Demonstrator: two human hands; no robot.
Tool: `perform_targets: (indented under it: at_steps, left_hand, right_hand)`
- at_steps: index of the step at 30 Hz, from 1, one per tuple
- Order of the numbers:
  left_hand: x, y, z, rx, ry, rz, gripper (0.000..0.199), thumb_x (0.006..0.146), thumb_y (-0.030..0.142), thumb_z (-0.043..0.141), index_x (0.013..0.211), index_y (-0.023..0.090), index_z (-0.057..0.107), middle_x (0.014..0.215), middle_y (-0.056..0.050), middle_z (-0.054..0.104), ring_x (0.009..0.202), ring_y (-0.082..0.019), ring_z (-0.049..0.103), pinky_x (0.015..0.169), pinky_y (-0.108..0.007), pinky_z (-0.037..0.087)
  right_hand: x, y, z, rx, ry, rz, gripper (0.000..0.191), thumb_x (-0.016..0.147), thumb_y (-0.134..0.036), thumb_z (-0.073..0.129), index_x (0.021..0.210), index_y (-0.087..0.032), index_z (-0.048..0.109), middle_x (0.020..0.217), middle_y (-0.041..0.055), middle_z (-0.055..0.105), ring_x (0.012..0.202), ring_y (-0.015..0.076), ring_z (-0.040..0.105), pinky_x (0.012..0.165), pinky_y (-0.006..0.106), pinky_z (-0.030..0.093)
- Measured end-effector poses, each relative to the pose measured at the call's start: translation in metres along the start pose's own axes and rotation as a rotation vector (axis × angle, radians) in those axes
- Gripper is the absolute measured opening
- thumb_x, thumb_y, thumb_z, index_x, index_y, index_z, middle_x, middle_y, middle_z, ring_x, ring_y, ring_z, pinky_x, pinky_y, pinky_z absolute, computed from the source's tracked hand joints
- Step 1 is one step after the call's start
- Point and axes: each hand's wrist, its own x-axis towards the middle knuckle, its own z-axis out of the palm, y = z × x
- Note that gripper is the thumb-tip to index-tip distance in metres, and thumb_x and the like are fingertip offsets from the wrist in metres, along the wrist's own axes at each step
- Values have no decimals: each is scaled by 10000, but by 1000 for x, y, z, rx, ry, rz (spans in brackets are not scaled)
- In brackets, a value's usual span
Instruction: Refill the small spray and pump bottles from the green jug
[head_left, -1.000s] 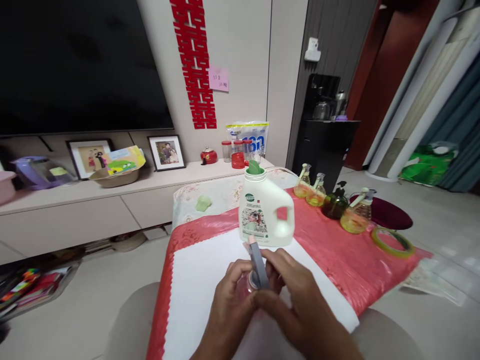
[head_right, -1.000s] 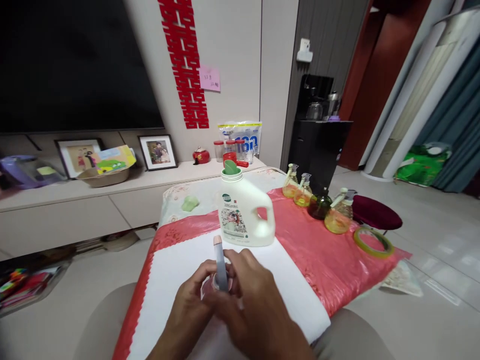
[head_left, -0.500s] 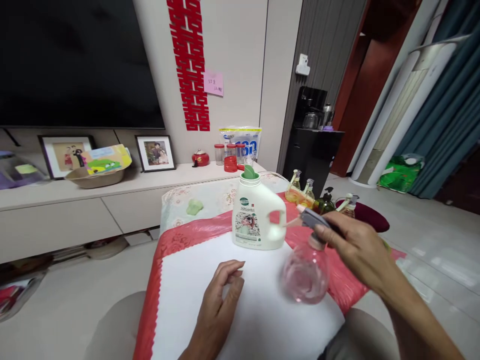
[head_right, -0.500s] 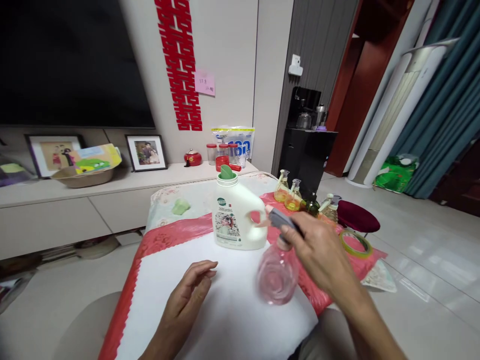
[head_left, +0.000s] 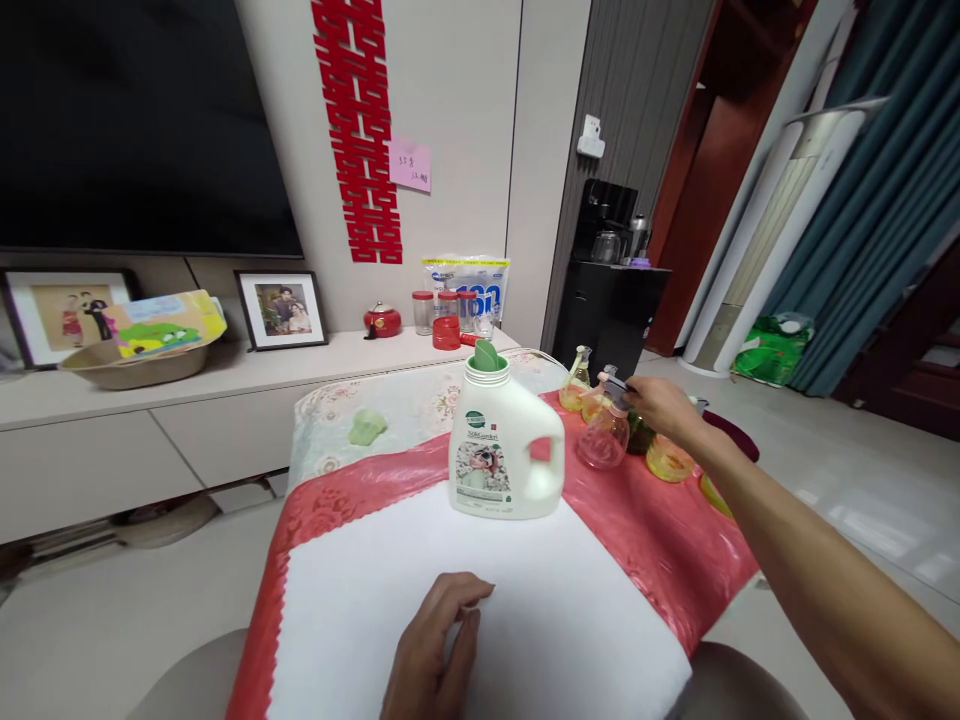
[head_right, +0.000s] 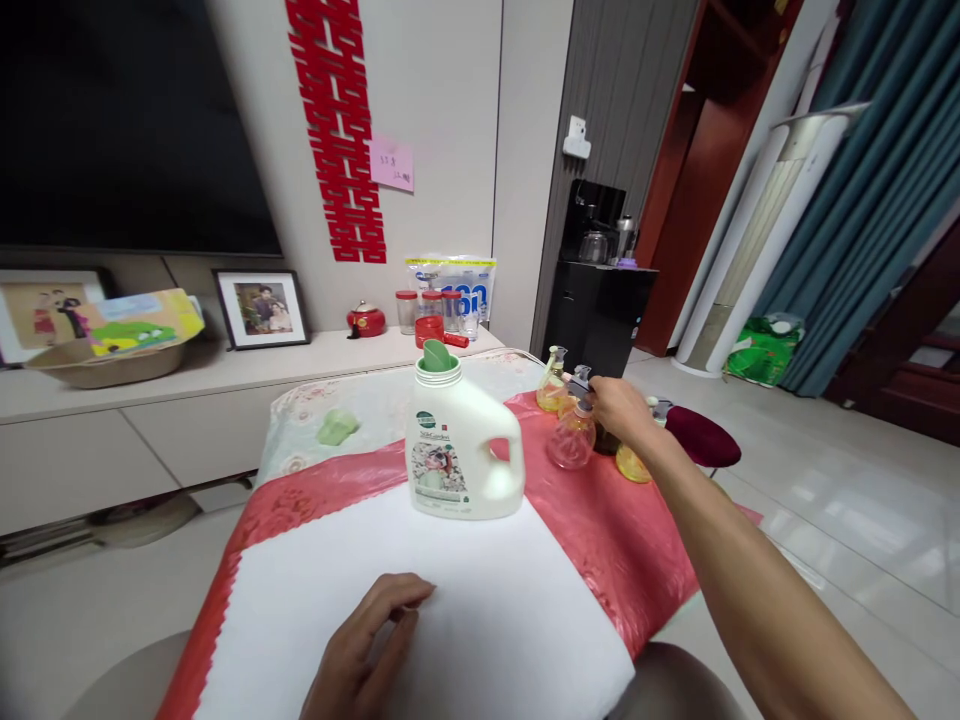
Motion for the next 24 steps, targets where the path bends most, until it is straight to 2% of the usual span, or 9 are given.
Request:
perform_targets:
  at_steps: [5, 9, 12, 13, 15, 17, 20, 22, 24]
  left_hand:
    - [-1, -4, 2, -33, -20, 36, 190, 972, 350, 521, 1012, 274, 691, 963, -51, 702, 881, -190, 660, 762, -272, 529]
    - [-2, -8, 1, -50, -34, 48, 191, 983, 321, 498, 1024, 272, 679, 947, -43, 697, 868, -180, 656, 761, -267, 514]
    - [-3, -9, 0, -55, -29, 36, 186, 979, 309, 503, 1022, 273, 679, 947, -37, 703, 862, -178, 659, 762, -269, 514]
    - [-3, -8, 0, -52, -25, 28, 184, 976, 308, 506, 1021, 274, 681, 947, -34, 707, 861, -176, 661, 762, -268, 514]
    - [-3, -5, -2, -39, -19, 7, 182, 971, 310, 511, 1007, 270, 686, 937, -27, 713, 855, -174, 666, 756, -266, 514]
    - [-3, -1, -4, -12, -24, -22, 191, 968, 315, 510, 987, 257, 691, 912, -26, 719, 841, -174, 675, 745, -268, 518]
    - [-2, 5, -9, 32, -31, -81, 214, 959, 312, 503, 983, 232, 701, 873, -32, 724, 814, -179, 687, 744, -286, 530]
    - [-3, 9, -11, 61, -23, -133, 235, 957, 308, 494, 1013, 218, 704, 826, -28, 713, 763, -174, 680, 720, -289, 533]
    - [-5, 10, -13, 106, 15, -168, 273, 961, 319, 490, 1117, 208, 685, 746, -2, 664, 680, -155, 639, 670, -274, 520]
  right_hand:
    - [16, -8, 19, 29, 12, 8, 361, 1001, -392, 590, 1237, -119, 580, 1184, 96, 569, 1065, 185, 584, 928, 371, 535]
    - [2, -10, 18, 145, 141, 17, 369, 994, -387, 602, 1236, -110, 580, 1206, 102, 561, 1098, 197, 571, 961, 397, 519]
    - [-40, -22, 20, 310, 304, 17, 358, 1004, -331, 569, 1287, -113, 554, 1225, 111, 552, 1145, 219, 545, 1016, 445, 475]
    - [-61, -30, 25, 385, 349, -5, 356, 1016, -281, 512, 1326, -108, 536, 1220, 127, 556, 1139, 228, 543, 1024, 446, 462]
    - [-110, -55, 44, 559, 370, -105, 372, 1026, -327, 447, 1325, -134, 554, 1181, 122, 582, 1072, 216, 571, 973, 385, 489]
    - [-158, -84, 73, 739, 304, -225, 451, 1029, -473, 409, 1306, -162, 583, 1173, 104, 597, 1020, 191, 603, 895, 313, 530]
    - [-210, -125, 114, 946, 99, -356, 501, 1041, -530, 365, 1227, -155, 641, 848, 39, 612, 694, 121, 601, 646, 214, 540]
    - [-224, -141, 127, 1022, -5, -398, 496, 1018, -550, 423, 1162, -149, 676, 735, 13, 578, 607, 112, 566, 567, 200, 509]
    - [-227, -147, 124, 1060, -61, -394, 476, 988, -543, 500, 1176, -142, 675, 694, -1, 552, 600, 111, 553, 557, 194, 489]
